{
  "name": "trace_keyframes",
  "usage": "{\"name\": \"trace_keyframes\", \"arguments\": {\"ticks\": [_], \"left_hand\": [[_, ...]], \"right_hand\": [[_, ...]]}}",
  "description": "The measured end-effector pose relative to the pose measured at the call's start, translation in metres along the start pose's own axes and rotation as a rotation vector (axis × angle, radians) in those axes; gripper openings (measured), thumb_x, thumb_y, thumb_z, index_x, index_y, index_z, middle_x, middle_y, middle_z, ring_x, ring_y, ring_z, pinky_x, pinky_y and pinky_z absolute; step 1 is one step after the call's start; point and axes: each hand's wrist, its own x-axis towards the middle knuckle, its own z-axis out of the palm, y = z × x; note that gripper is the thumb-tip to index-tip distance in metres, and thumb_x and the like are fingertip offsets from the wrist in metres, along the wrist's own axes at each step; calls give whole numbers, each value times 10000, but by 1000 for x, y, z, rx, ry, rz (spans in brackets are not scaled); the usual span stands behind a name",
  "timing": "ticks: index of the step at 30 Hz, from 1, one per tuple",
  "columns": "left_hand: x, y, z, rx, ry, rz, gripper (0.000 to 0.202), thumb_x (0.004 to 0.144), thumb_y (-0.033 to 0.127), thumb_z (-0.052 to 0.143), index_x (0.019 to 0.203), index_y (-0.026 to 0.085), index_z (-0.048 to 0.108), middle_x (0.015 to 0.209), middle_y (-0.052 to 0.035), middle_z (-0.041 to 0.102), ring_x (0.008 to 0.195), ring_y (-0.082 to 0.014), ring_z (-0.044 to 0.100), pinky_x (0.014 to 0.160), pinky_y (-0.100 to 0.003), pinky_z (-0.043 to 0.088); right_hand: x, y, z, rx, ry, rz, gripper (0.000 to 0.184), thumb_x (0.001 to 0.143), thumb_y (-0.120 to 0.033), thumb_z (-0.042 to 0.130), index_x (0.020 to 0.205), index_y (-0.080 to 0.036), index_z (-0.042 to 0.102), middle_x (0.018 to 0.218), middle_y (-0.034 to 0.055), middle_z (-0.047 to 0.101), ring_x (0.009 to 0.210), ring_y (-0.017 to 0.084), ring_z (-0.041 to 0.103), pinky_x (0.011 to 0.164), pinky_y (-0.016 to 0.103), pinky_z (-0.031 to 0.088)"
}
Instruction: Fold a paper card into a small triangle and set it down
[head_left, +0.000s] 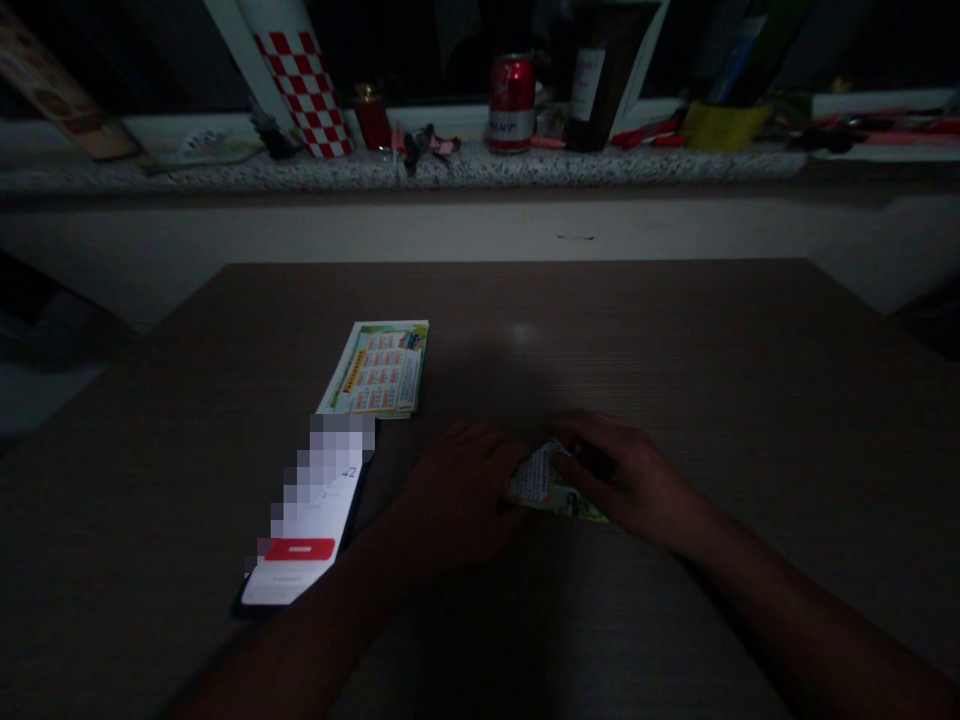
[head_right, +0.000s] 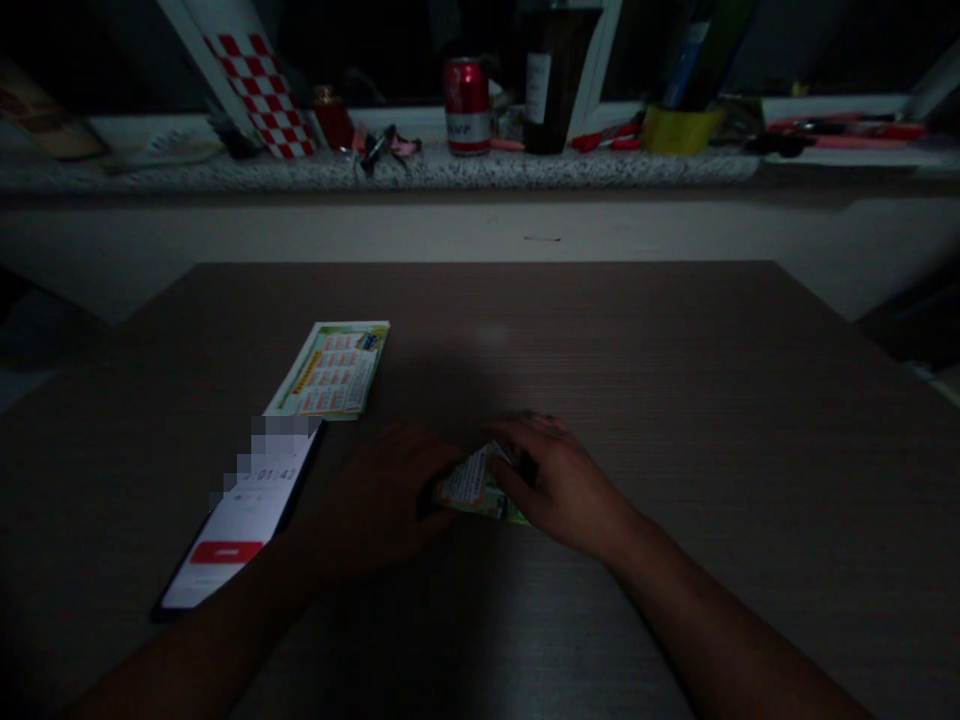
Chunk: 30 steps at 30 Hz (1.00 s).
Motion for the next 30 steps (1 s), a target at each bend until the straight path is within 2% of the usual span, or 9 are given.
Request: {"name": "trace_keyframes", "arguments": {"ticks": [5,8,11,15,19,30], "left_hand": [[0,0,-1,56,-41,-15,275,774,291,661,1014,177,591,1000,-75,632,958,-264,557,859,-416,435],[0,2,-2,66,-46,-25,232,805,311,636,990,176,598,969,-73,627,932,-260,556,830,-409,438],[0,2,-2,64,-31,-7,217,815,291,626,991,168,595,974,-71,608,938,-253,544,833,-399,439],[0,1,-1,58,-49,53,181,810,216,620,983,167,599,980,-64,587,925,-230,533,823,-371,445],[0,2,-1,45,-88,77,129,826,193,603,953,174,615,973,-60,582,926,-225,532,811,-360,446],[-1,3,-2,55,-102,125,113,846,174,577,948,184,624,960,-57,579,910,-221,532,804,-361,434]], "right_hand": [[-1,-3,-13,-89,-92,-69,272,891,-203,570,1162,-205,590,1106,87,640,1034,224,583,919,405,455],[-3,-8,-22,-89,-199,-63,226,848,-248,641,1072,-215,627,1015,63,645,957,210,594,847,357,481],[-6,-13,-24,-116,-269,-37,284,757,-235,729,1028,-216,647,982,52,637,926,213,592,819,345,489],[-7,-15,-20,-116,-293,-36,287,757,-148,701,1029,-224,650,996,41,628,935,200,595,806,314,492],[-7,-16,-18,-113,-309,-33,256,790,-126,669,1020,-239,653,1010,30,619,950,190,593,827,307,489],[-9,-20,-18,-129,-324,-20,192,825,-147,642,988,-248,648,980,12,622,896,174,600,779,293,493]]}}
